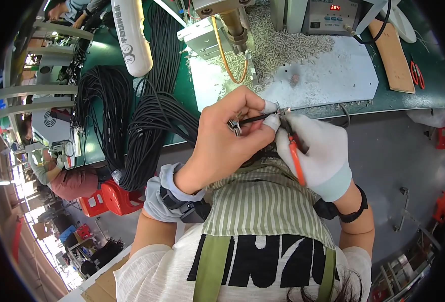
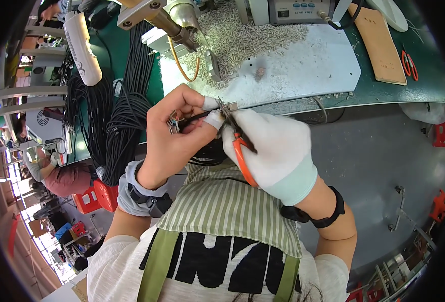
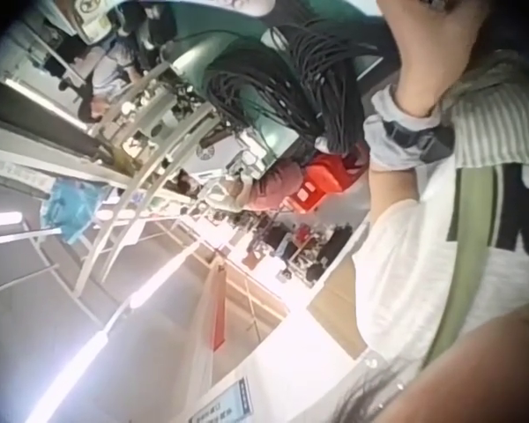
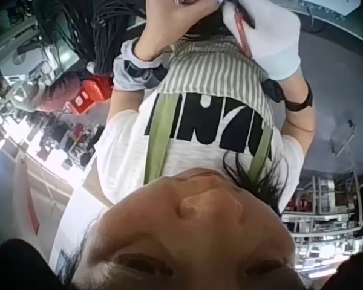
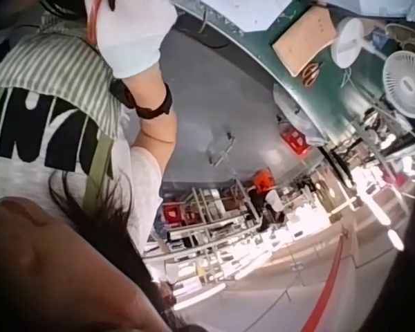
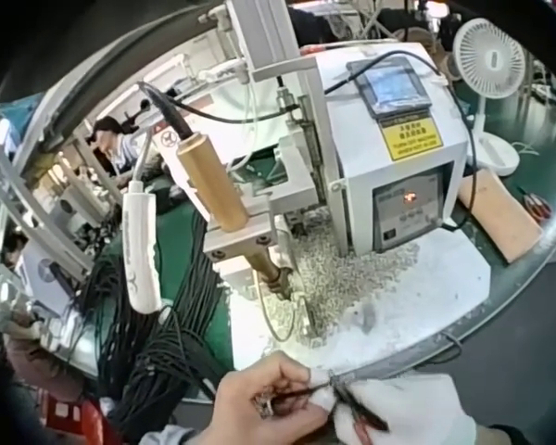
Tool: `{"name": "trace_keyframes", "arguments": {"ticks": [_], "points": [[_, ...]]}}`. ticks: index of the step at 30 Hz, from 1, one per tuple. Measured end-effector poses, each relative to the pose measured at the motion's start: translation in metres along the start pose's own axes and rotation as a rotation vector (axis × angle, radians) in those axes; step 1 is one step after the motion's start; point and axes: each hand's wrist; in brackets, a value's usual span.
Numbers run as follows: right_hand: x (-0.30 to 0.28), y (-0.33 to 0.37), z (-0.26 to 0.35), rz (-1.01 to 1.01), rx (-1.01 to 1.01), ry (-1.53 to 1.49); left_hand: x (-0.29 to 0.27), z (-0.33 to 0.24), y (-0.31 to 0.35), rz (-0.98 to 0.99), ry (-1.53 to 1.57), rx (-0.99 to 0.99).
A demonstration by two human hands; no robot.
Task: Crimp metal connectors onto electrical wires using a machine and trim excess with scissors.
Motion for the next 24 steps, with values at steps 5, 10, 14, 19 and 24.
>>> {"name": "trace_keyframes", "arguments": {"ticks": [5,10,14,19,24], "points": [[-0.011,-0.006,-0.003,0.392,0.499,-0.833,-0.005,0.014,-0.003,0.082,0.285,-0.079],[-0.011,-0.007,-0.005,0.506,0.639,-1.003,-0.013,0.012,-0.008,0.244,0.498,-0.346],[0.016,0.014,-0.016,0.256,0.256,-0.553,-0.027,0.027,-0.009,0.207,0.473,-0.468],[0.014,-0.004,-0.04,0.177,0.358,-0.471,-0.057,0.048,-0.034,0.09,0.634,-0.542],[0.029,-0.067,-0.056,0.297,0.511,-0.825,-0.044,0.06,-0.065,0.104,0.642,-0.467]]}}
Point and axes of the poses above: each hand's wrist, its own y-axis away from the middle knuckle, its own x-axis out of the palm, z = x × y, and after that the axes turned 5 degrees about -x, right-handed
